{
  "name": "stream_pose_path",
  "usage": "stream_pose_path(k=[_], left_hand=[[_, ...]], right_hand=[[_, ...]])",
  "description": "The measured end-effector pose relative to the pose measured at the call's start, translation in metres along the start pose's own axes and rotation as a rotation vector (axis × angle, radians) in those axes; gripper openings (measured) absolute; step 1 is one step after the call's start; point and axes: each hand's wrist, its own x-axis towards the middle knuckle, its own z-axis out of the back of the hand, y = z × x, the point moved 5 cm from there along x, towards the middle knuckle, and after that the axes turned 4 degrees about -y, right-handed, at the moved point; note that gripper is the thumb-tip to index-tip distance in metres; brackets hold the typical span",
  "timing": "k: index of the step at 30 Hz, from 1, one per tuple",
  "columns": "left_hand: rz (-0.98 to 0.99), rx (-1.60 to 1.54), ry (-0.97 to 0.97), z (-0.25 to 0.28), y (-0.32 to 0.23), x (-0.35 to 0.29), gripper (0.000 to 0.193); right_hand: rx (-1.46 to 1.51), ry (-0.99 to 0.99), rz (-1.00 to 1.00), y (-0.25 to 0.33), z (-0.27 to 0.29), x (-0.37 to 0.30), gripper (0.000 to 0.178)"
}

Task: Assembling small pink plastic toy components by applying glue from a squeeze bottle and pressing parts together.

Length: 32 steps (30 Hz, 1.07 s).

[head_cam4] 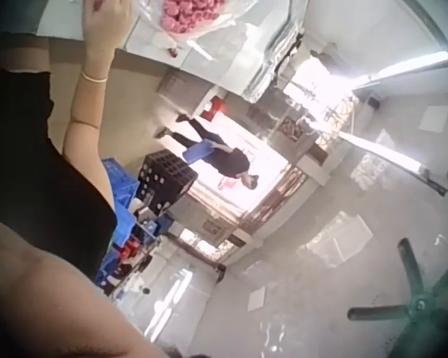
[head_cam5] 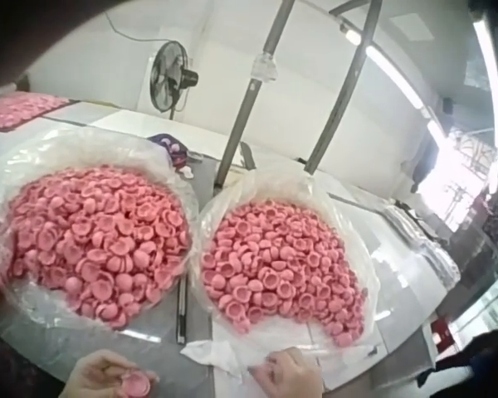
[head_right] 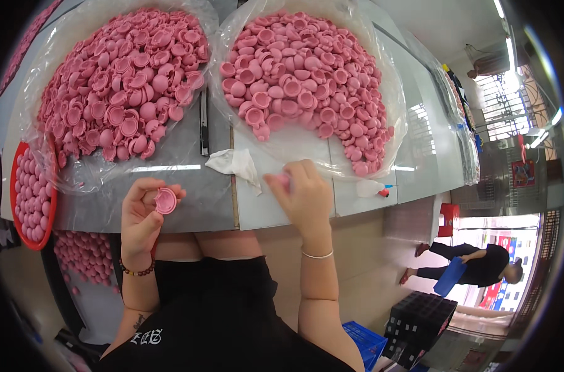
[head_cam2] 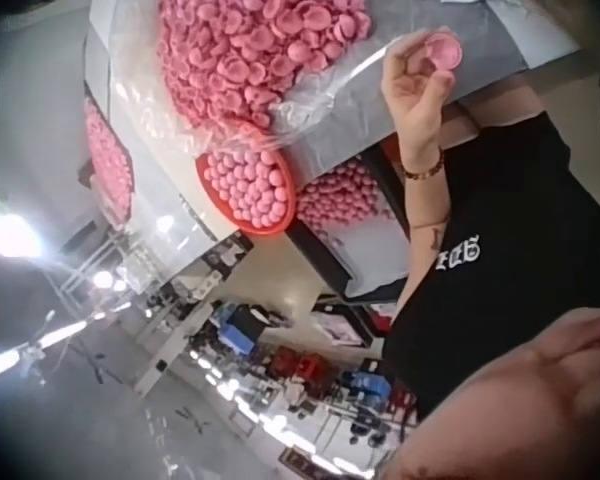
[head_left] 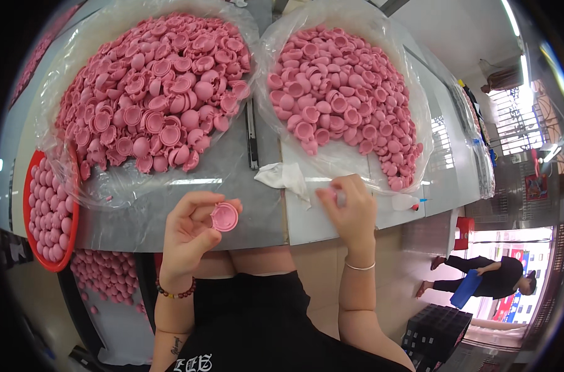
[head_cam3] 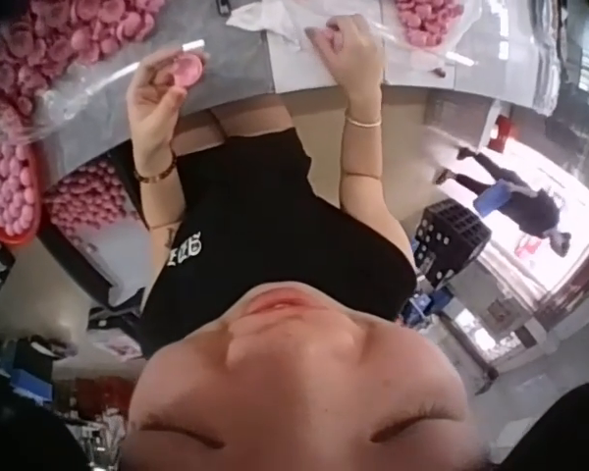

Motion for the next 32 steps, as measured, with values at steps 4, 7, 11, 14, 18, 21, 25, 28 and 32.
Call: stream_pose_path(k=[4,7,11,14,18,21,25,28,32], left_hand=[[-0.012,0.001,0.017,-0.002,0.002,-0.004,0.05],[0.012,0.04,0.02,-0.008,0.003,-0.001,0.049],[-0.007,0.056,0.055,-0.004,-0.001,-0.002,0.043],[-0.015,0.088,0.027,-0.004,0.0,-0.003,0.045],[-0.015,0.081,0.012,-0.007,-0.002,-0.002,0.044],[0.002,0.153,0.035,-0.015,-0.003,0.001,0.043],[-0.005,0.173,0.053,-0.012,-0.002,0.001,0.043],[-0.004,0.208,0.064,-0.011,0.001,-0.001,0.04],[-0.01,0.233,0.056,-0.011,-0.002,-0.001,0.04]], right_hand=[[0.226,0.063,0.002,-0.004,0.02,0.0,0.019],[0.091,0.245,0.402,-0.01,0.015,-0.006,0.03],[0.129,0.196,0.251,-0.01,0.011,-0.003,0.031],[0.127,0.154,0.178,-0.006,0.012,-0.001,0.03],[0.179,0.137,0.061,-0.011,0.01,-0.004,0.032],[0.408,0.063,0.081,0.014,0.011,-0.013,0.036],[0.623,0.053,0.35,0.071,-0.007,-0.01,0.044],[0.603,0.12,0.417,0.087,-0.022,0.0,0.044],[0.595,0.208,0.393,0.093,-0.03,0.002,0.043]])
